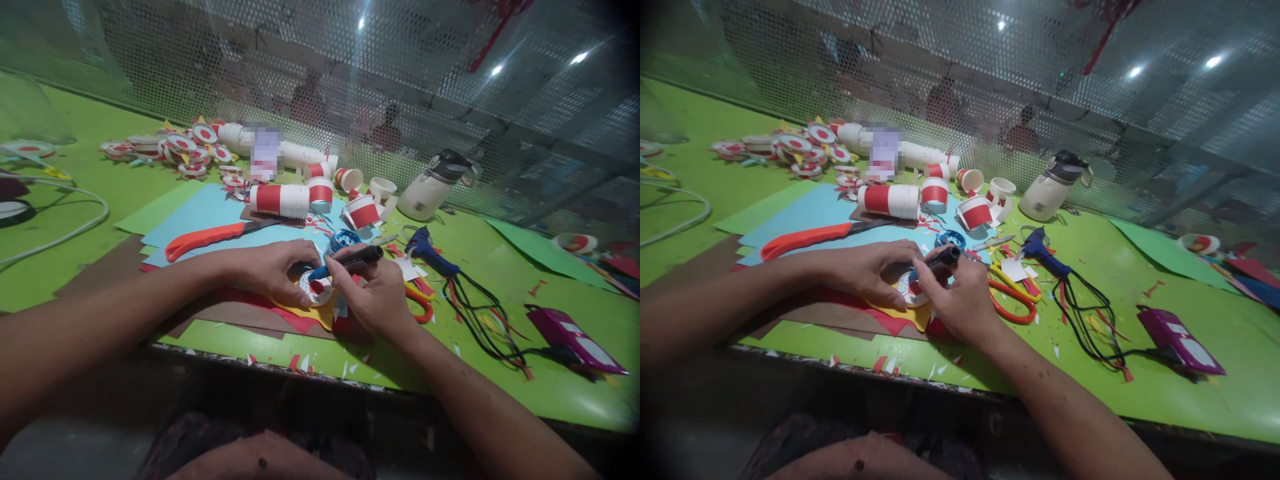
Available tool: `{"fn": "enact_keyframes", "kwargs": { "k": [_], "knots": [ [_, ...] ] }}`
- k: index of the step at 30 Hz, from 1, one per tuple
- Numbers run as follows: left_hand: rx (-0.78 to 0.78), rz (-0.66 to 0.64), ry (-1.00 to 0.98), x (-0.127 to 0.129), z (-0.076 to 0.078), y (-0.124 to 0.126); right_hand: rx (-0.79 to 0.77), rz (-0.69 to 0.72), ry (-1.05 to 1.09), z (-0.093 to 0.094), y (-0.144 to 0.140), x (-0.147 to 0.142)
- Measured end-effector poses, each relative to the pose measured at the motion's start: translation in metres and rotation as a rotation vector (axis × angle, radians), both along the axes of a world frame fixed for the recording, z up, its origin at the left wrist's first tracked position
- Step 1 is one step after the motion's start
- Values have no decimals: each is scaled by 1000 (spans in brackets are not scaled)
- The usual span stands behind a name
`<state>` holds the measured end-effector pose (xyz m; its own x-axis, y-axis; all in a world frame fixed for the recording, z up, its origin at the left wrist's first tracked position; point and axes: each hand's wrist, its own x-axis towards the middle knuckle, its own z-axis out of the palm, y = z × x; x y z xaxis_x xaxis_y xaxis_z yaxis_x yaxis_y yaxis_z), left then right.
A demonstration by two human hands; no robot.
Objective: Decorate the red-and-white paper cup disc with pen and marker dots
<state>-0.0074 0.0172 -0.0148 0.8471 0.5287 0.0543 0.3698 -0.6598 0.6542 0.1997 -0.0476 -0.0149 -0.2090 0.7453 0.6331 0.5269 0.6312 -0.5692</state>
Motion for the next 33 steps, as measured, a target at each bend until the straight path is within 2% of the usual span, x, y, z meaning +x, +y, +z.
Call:
{"fn": "enact_keyframes", "kwargs": {
  "k": [3, 8, 16, 23, 33],
  "knots": [
    [-3, 2, 7, 0, -1, 0, 5, 7, -34, 1, 0, 1],
    [10, -18, -19, 0, -3, 1, -92, 71, -37, 3, -1, 0],
    [19, -18, -31, 0, -2, -1, -70, 10, -1, 0, -1, -1],
    [56, 3, -1, -1, -5, 0, -17, -130, 341, 19, -4, 1],
    [-10, 13, -5, -2, 1, -2, -69, -158, 502, 32, 4, 14]
  ]
}}
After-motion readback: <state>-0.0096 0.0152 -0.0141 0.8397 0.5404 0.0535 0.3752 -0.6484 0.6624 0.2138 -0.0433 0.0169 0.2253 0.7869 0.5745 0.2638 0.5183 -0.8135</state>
